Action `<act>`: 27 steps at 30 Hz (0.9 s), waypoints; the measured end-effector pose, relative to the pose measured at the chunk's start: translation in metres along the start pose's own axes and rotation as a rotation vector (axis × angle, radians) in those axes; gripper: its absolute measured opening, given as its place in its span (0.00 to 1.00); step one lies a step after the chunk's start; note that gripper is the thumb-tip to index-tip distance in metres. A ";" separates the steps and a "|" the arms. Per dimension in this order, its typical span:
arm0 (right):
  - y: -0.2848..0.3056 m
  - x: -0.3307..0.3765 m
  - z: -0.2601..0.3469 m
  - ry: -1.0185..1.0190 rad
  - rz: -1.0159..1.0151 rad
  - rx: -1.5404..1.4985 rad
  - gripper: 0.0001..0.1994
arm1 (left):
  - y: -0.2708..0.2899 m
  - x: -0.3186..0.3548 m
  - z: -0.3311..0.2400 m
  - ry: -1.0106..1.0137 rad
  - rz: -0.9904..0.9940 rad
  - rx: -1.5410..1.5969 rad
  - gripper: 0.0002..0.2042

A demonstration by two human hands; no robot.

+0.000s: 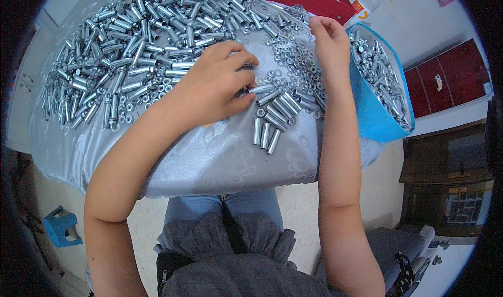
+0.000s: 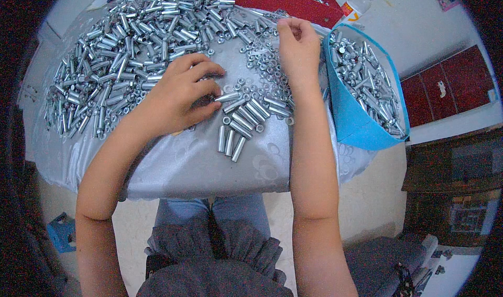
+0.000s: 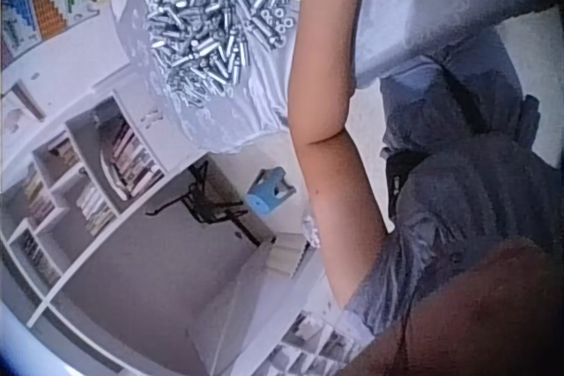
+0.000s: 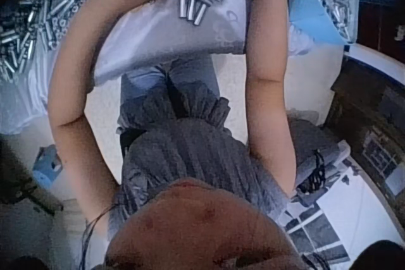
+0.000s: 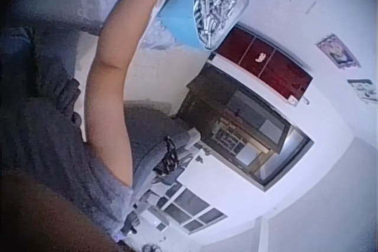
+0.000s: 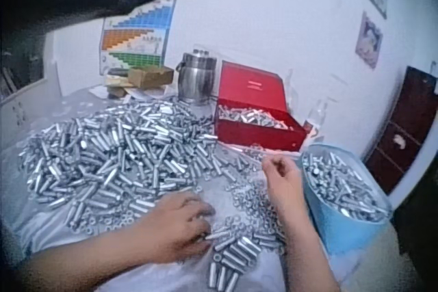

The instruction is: The person repeatedly picks a cylindrical metal fastener and a small washer from a pile on a table, threads the washer onto the fastener, and places the assembled pair into a blue bin. The process continues throughout the clip.

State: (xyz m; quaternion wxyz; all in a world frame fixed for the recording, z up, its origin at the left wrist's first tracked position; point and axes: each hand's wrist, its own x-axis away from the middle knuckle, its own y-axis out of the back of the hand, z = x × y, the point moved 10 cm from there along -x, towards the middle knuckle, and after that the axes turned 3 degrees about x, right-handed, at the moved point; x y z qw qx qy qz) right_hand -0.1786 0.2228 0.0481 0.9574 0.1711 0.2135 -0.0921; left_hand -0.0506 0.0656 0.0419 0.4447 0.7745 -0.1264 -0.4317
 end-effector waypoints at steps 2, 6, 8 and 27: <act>0.001 -0.004 -0.001 0.124 -0.047 0.124 0.10 | 0.001 0.000 -0.001 -0.015 -0.009 0.017 0.08; -0.017 -0.001 0.005 0.162 0.089 0.132 0.12 | 0.007 -0.001 0.006 0.069 -0.054 0.084 0.08; -0.046 0.016 0.021 0.173 0.378 0.022 0.11 | 0.011 0.000 0.016 0.127 -0.092 0.076 0.08; -0.083 0.065 0.048 0.282 0.667 0.202 0.10 | 0.039 0.018 0.078 0.412 -0.295 0.052 0.08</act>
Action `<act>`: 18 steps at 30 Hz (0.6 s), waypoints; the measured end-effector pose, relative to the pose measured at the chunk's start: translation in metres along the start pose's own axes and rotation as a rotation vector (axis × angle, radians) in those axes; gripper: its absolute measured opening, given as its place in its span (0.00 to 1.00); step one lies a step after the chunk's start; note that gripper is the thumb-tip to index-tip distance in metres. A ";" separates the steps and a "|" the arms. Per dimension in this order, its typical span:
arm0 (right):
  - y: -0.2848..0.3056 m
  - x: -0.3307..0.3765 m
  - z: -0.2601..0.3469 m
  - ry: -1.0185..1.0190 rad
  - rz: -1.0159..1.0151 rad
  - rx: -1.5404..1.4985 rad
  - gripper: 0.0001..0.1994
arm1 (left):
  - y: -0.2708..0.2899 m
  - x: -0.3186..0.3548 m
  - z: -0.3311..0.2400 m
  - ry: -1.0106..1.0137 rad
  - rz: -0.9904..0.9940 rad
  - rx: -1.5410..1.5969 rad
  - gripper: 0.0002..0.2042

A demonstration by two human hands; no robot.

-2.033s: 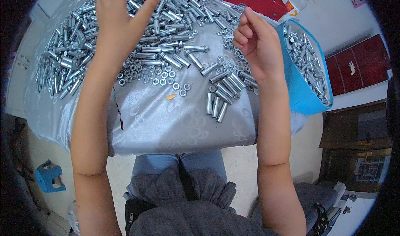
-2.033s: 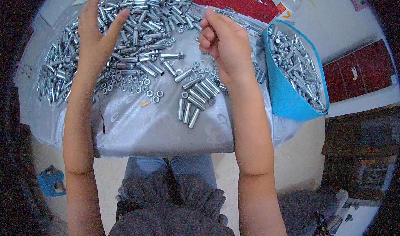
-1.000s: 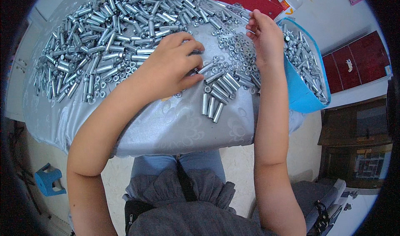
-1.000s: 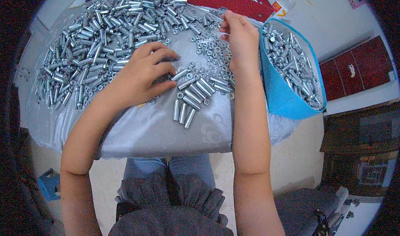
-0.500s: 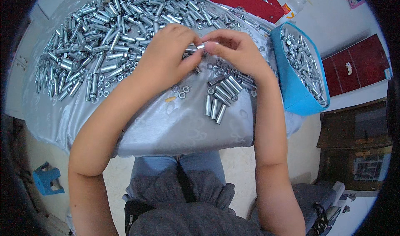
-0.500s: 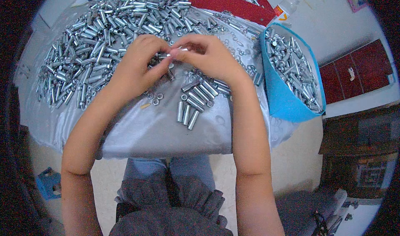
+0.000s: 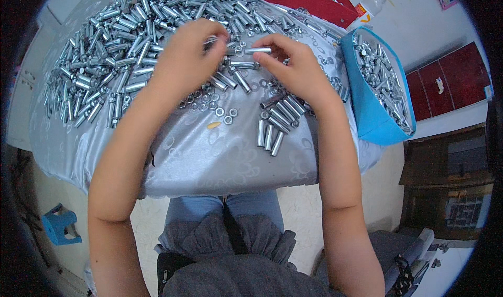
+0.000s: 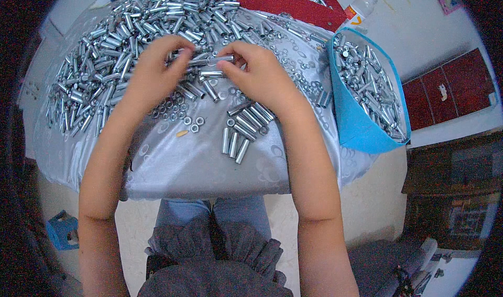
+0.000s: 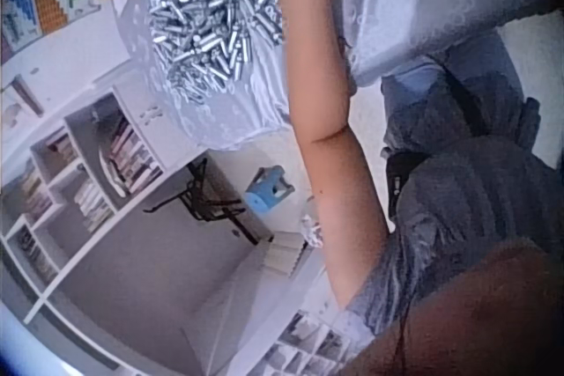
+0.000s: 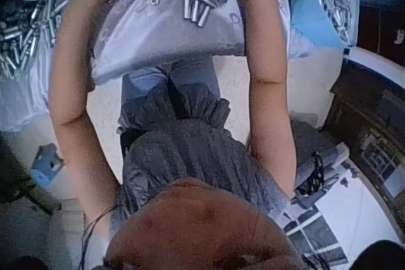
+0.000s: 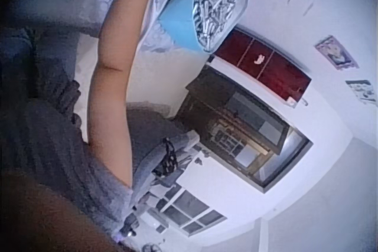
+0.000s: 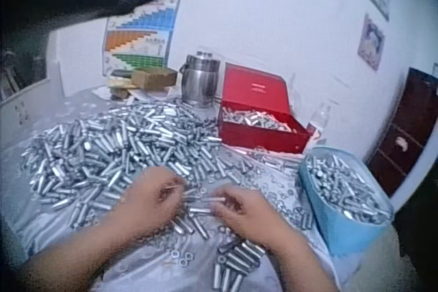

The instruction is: The person repeatedly picks a cylindrical metal fastener and a small washer from a pile on a table, threads the washer onto the fastener, and places the assembled pair into a blue bin. The process continues throughout the clip.

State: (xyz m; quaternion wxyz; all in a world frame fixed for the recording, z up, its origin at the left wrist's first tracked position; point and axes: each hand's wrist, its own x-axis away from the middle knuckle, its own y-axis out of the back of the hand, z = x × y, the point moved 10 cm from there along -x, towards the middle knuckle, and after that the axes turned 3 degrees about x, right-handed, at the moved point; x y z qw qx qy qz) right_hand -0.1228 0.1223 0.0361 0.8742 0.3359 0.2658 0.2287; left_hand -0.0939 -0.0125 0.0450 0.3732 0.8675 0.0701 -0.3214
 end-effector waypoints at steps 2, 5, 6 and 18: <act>0.005 0.001 0.005 0.046 -0.044 0.058 0.10 | 0.030 -0.005 0.018 0.060 -0.107 -0.255 0.08; 0.006 0.001 0.009 0.083 -0.057 0.095 0.10 | 0.053 -0.004 0.095 0.368 0.102 -0.706 0.10; 0.005 0.001 0.009 0.095 -0.056 0.111 0.10 | 0.056 -0.002 0.101 0.358 0.113 -0.728 0.11; 0.008 0.003 0.016 0.123 -0.039 0.136 0.09 | 0.034 0.000 0.082 0.330 0.280 -0.917 0.12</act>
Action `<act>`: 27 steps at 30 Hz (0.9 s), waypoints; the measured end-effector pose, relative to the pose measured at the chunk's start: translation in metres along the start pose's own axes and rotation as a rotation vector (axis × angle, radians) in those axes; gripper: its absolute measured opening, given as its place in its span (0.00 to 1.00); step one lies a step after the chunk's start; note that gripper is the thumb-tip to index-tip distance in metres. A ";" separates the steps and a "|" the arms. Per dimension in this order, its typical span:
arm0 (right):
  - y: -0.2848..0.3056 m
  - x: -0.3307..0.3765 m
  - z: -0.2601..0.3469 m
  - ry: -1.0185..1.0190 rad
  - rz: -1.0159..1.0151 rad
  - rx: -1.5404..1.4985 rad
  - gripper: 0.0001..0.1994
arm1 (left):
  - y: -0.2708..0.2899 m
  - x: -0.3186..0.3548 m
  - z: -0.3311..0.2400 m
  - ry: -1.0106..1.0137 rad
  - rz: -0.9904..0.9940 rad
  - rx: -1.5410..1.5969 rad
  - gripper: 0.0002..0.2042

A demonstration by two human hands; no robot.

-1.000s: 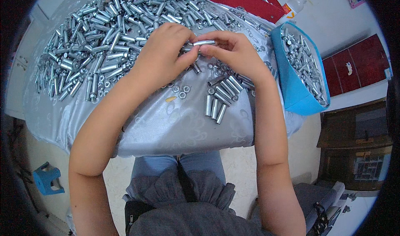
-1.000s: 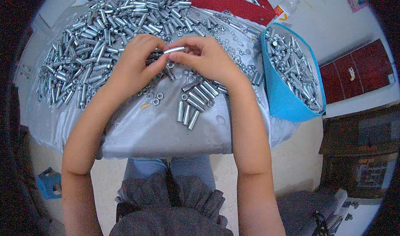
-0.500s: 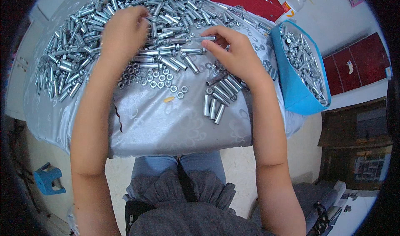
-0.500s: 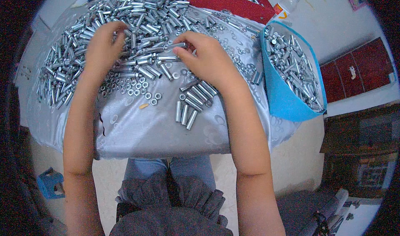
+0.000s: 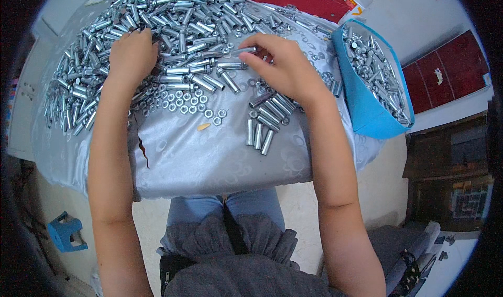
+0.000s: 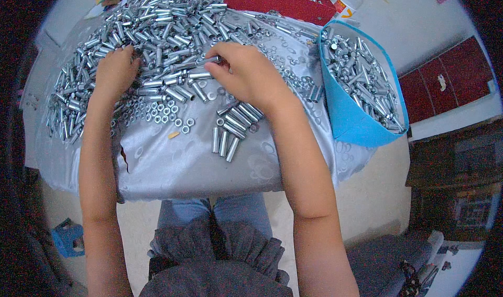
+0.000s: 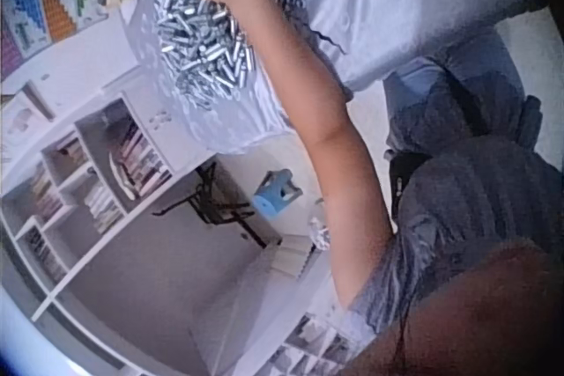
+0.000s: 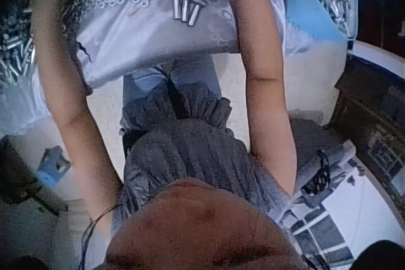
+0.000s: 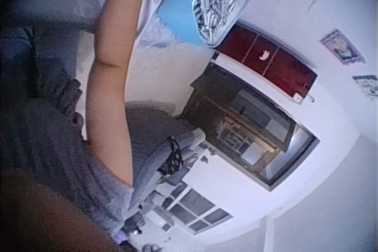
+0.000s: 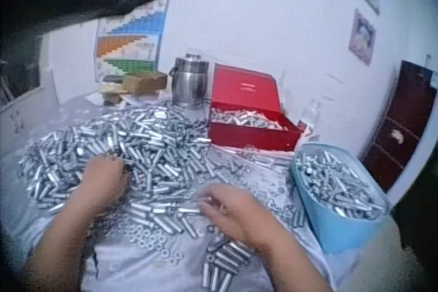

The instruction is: The person repeatedly picks a cylindrical metal fastener and a small washer from a pile on a table, threads the washer onto the fastener, and places the assembled pair into a blue bin. The process continues throughout the clip.

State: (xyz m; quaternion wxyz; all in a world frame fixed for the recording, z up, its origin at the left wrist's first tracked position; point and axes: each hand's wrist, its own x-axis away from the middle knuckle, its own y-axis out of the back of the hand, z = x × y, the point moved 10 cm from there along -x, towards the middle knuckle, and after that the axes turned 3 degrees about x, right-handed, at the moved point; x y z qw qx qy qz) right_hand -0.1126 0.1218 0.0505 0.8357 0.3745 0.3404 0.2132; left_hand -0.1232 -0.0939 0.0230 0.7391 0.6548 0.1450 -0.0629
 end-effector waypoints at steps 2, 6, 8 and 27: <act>-0.003 0.000 -0.001 -0.001 0.010 0.002 0.09 | 0.001 0.000 -0.002 0.020 0.063 0.042 0.11; -0.004 0.000 0.001 -0.003 -0.003 -0.007 0.09 | 0.004 0.003 -0.001 -0.041 -0.155 0.090 0.11; -0.004 -0.001 0.003 -0.006 0.005 -0.013 0.09 | 0.010 0.003 0.005 -0.011 -0.207 0.221 0.11; -0.005 -0.001 0.015 0.124 -0.003 -0.050 0.10 | 0.047 0.046 -0.110 -0.453 -0.029 1.326 0.07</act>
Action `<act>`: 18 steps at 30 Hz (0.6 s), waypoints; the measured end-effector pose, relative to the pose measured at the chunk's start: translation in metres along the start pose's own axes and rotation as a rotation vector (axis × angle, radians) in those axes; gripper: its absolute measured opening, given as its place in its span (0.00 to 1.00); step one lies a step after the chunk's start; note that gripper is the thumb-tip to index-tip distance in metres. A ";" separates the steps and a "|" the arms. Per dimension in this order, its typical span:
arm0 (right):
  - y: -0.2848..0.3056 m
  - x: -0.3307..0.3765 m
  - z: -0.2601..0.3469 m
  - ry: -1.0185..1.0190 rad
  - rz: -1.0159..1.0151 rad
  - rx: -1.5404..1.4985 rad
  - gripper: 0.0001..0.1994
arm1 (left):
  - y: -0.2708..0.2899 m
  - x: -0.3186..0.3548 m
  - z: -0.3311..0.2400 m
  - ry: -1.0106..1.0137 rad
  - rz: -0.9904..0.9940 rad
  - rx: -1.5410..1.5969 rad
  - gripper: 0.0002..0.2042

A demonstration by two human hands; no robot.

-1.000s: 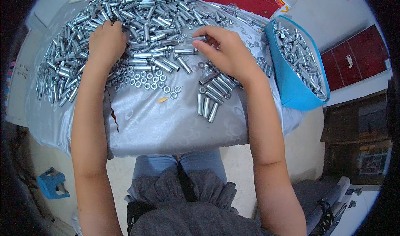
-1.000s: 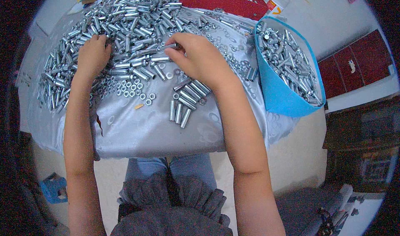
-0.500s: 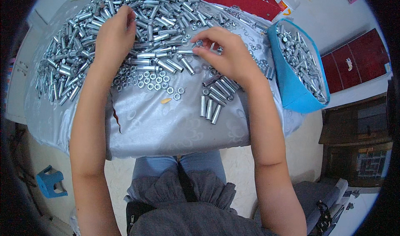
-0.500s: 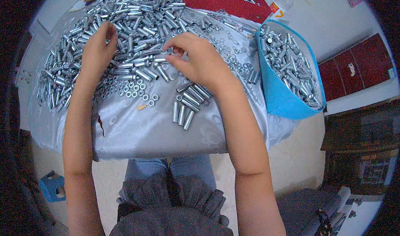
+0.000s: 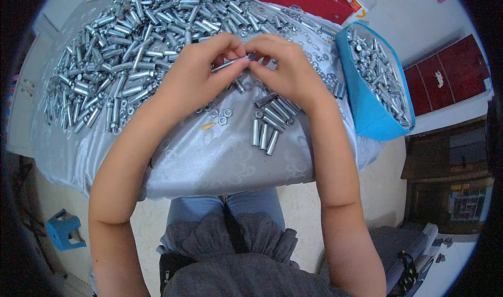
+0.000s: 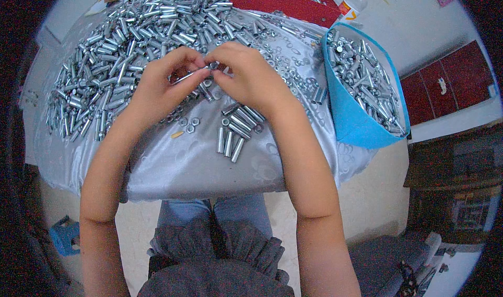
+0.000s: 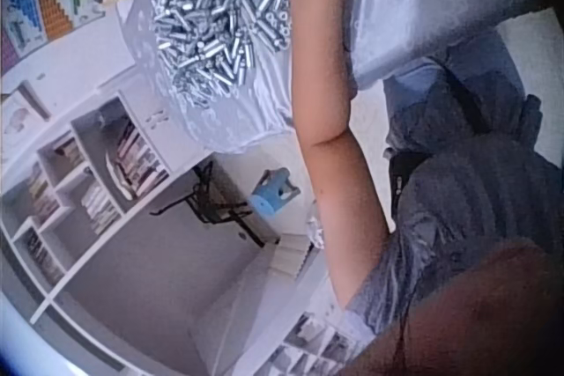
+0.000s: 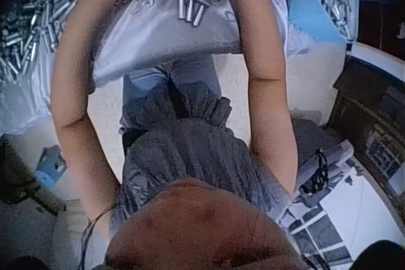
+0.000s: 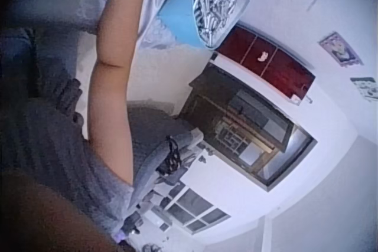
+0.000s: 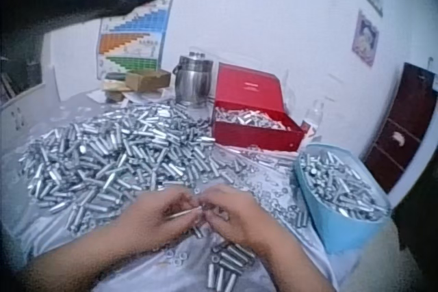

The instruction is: The person repeatedly picks a cylindrical metal fastener and a small washer from a pile on a table, threads the washer onto the fastener, and places the assembled pair into a blue bin. The process continues throughout the clip.

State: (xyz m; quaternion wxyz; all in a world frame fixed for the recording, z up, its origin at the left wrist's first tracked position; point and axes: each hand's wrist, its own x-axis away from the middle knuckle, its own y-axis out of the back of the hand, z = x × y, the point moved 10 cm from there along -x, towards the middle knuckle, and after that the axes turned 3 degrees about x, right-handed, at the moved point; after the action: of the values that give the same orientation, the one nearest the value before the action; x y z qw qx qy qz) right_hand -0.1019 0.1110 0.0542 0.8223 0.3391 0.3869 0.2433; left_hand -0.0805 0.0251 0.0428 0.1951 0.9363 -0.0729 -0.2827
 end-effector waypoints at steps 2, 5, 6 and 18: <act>-0.002 0.000 0.001 -0.004 0.020 0.022 0.10 | 0.000 0.000 0.002 0.016 0.009 0.008 0.07; -0.006 0.000 0.002 0.015 0.041 0.058 0.10 | -0.003 0.000 0.002 0.021 0.019 -0.006 0.07; -0.007 0.000 0.002 0.016 0.042 0.070 0.09 | -0.003 -0.001 0.002 0.018 0.022 -0.015 0.07; 0.004 0.000 0.011 0.035 -0.045 0.080 0.10 | 0.011 -0.001 0.002 0.033 -0.078 0.070 0.06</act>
State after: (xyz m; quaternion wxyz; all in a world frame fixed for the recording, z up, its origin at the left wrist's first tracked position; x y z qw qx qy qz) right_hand -0.0941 0.1093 0.0624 0.8064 0.3588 0.4181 0.2148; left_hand -0.0830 0.0151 0.0460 0.1525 0.9492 -0.0431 -0.2720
